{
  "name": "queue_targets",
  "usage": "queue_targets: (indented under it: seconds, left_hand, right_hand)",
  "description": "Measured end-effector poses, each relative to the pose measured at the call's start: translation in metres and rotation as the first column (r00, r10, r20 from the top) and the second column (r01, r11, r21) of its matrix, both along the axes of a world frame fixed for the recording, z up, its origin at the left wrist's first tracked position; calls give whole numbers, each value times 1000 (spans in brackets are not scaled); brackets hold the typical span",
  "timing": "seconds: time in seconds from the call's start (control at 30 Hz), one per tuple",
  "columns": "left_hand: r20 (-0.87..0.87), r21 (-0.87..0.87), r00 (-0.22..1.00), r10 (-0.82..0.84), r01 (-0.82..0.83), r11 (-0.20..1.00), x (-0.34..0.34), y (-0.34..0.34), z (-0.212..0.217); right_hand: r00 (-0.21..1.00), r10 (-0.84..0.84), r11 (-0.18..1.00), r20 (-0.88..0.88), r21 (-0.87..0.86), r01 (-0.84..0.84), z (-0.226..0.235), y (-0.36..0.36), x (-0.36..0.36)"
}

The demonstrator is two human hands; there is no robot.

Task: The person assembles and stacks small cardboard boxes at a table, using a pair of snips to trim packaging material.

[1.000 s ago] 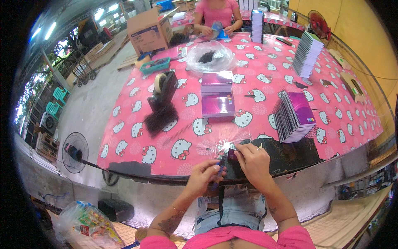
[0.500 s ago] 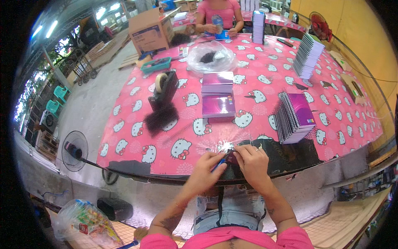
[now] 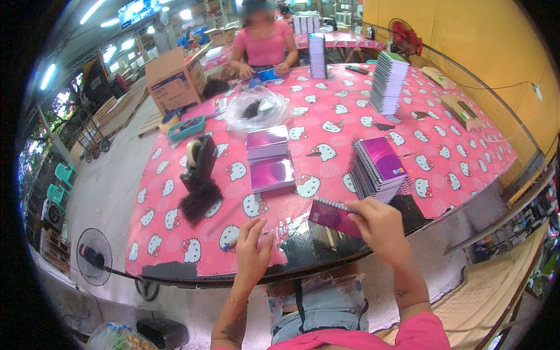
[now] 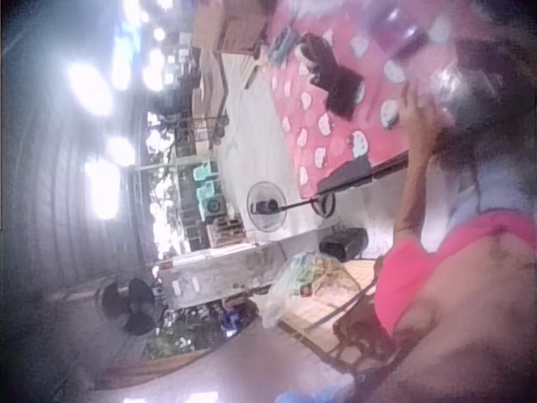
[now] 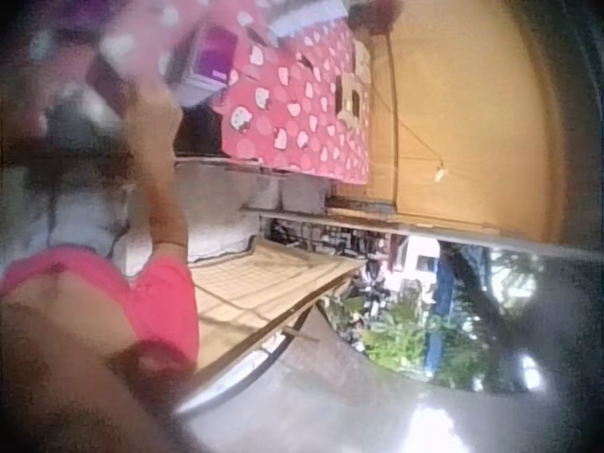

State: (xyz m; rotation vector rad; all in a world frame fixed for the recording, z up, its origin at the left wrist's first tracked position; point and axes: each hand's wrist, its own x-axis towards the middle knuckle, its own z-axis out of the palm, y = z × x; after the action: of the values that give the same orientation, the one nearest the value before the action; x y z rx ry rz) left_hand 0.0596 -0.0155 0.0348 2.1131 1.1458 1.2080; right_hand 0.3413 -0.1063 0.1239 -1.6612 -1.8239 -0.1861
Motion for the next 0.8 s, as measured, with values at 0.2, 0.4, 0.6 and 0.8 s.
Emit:
queue_targets:
  seconds: [0.2,0.4,0.6,0.8]
  left_hand:
    - [32,129,975,-222,216,968,43,-14,42]
    - [23,35,968,-251,250,968,43,-5,20]
    - [13,-17,985,-172,172,985,29,-7,-2]
    - [-12,-18,985,-171,171,985,22,-2,-5]
  right_hand:
    - [999,-3,1000,-42,-15,3,36,-13,7]
    - [800,-210,914,-561,177,365,44,32,111]
    - [862,-505,857,-52,85,508,-1,60,138]
    - [824,-560,828,92,85,554,-2,54,128]
